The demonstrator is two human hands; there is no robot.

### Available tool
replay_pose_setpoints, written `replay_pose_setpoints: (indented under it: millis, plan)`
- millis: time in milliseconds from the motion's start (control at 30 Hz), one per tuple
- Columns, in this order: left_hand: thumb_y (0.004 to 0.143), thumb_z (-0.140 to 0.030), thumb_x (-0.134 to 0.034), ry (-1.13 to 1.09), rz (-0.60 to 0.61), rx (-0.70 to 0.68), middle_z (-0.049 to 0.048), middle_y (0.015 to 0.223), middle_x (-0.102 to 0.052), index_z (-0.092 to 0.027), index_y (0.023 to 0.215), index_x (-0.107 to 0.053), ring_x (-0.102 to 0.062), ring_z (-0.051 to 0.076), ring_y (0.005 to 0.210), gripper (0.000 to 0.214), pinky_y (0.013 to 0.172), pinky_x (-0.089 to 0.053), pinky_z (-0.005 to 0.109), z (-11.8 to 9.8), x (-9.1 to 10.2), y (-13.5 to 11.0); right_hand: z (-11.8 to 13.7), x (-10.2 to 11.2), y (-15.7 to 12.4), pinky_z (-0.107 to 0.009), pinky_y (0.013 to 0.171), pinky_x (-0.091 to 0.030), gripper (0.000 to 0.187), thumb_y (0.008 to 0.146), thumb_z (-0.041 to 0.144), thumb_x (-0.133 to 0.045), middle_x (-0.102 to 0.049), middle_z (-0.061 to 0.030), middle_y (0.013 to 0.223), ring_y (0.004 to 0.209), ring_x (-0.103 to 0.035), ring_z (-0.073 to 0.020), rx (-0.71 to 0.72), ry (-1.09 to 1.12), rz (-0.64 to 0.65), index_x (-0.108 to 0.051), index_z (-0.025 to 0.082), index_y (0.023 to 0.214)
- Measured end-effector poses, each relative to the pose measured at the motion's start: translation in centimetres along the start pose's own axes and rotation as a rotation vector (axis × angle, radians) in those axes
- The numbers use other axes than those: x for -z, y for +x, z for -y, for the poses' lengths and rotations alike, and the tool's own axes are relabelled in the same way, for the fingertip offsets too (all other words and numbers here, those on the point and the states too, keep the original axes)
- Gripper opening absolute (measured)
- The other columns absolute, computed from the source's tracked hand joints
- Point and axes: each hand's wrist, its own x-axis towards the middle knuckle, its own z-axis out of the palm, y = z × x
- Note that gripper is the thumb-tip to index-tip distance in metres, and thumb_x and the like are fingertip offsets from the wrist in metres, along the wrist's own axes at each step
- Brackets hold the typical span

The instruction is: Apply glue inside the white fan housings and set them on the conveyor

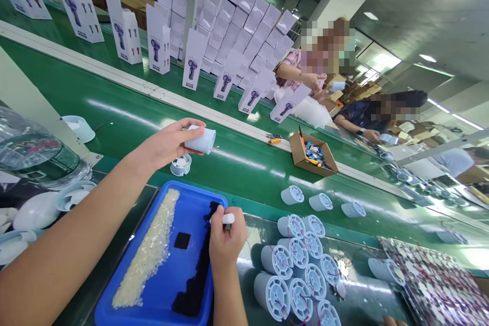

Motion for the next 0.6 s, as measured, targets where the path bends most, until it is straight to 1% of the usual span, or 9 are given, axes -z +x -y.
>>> replay_pose_setpoints:
  millis: [100,233,367,400,467,533,567,600]
  plan:
    - [0.069,-0.036,-0.073,-0.004,0.003,0.002,0.0082,0.1,-0.064,-0.021,0.094,-0.058,-0.064,0.018,0.078,0.033,0.067,-0.055,0.033,0.0,0.1,0.0,0.0,-0.1,0.0,-0.021,0.048,-0.034,0.026,0.088,0.029,-0.054,-0.043,0.0062,0.055,0.049,-0.04,-0.01,0.014,-0.027,0.0,-0.044,0.021,0.065]
    - [0.067,-0.036,-0.075,-0.047,0.009,0.011,0.0092,0.101,-0.063,-0.019,0.092,-0.057,-0.064,0.019,0.08,0.035,0.066,-0.055,0.033,0.2,0.0,0.1,0.1,-0.2,0.2,-0.021,0.048,-0.034,0.025,0.088,0.028,-0.054,-0.044,0.0061,0.055,0.048,-0.04,-0.0097,0.034,-0.042,0.045,-0.045,0.021,0.066]
    - [0.066,-0.033,-0.076,-0.186,-0.032,0.041,0.0106,0.1,-0.063,-0.016,0.085,-0.054,-0.062,0.018,0.084,0.034,0.066,-0.055,0.03,0.3,-0.1,0.3,0.3,0.0,0.3,-0.022,0.05,-0.035,0.025,0.088,0.026,-0.053,-0.046,0.0057,0.056,0.049,-0.042,-0.0097,0.09,0.001,0.189,-0.044,0.021,0.065]
    - [0.067,-0.032,-0.075,-0.223,-0.038,0.047,0.0109,0.1,-0.063,-0.015,0.084,-0.054,-0.062,0.018,0.085,0.032,0.066,-0.055,0.029,0.3,-0.1,0.3,0.4,0.1,0.3,-0.021,0.05,-0.035,0.025,0.087,0.026,-0.054,-0.046,0.0057,0.056,0.05,-0.042,-0.0096,0.101,0.01,0.202,-0.044,0.021,0.065]
    - [0.07,-0.031,-0.073,-0.281,-0.017,0.064,0.012,0.103,-0.063,-0.014,0.086,-0.058,-0.061,0.018,0.087,0.028,0.066,-0.055,0.029,0.3,-0.1,0.4,0.9,0.3,0.1,-0.021,0.05,-0.035,0.024,0.087,0.023,-0.054,-0.045,0.0056,0.057,0.05,-0.042,-0.0094,0.105,0.039,0.161,-0.044,0.021,0.066]
    - [0.074,-0.032,-0.069,-0.327,0.035,0.092,0.0129,0.104,-0.064,-0.013,0.091,-0.062,-0.061,0.018,0.088,0.026,0.069,-0.055,0.029,0.3,-0.2,0.4,1.6,0.4,-0.3,-0.021,0.051,-0.036,0.022,0.088,0.021,-0.053,-0.046,0.0052,0.06,0.052,-0.043,-0.0094,0.108,0.093,0.121,-0.044,0.021,0.068]
    - [0.076,-0.031,-0.067,-0.353,0.061,0.111,0.0129,0.104,-0.064,-0.013,0.092,-0.063,-0.061,0.018,0.088,0.025,0.07,-0.055,0.029,0.3,-0.3,0.4,1.9,0.5,-0.4,-0.021,0.051,-0.037,0.021,0.087,0.02,-0.053,-0.047,0.0049,0.06,0.052,-0.044,-0.0094,0.122,0.12,0.153,-0.045,0.021,0.069]
    - [0.078,-0.03,-0.064,-0.38,0.075,0.13,0.0124,0.101,-0.065,-0.013,0.092,-0.063,-0.061,0.018,0.088,0.022,0.072,-0.055,0.028,0.4,-0.5,0.5,2.3,0.4,-0.6,-0.021,0.051,-0.037,0.02,0.087,0.019,-0.053,-0.048,0.0045,0.061,0.053,-0.046,-0.0095,0.151,0.144,0.227,-0.045,0.021,0.069]
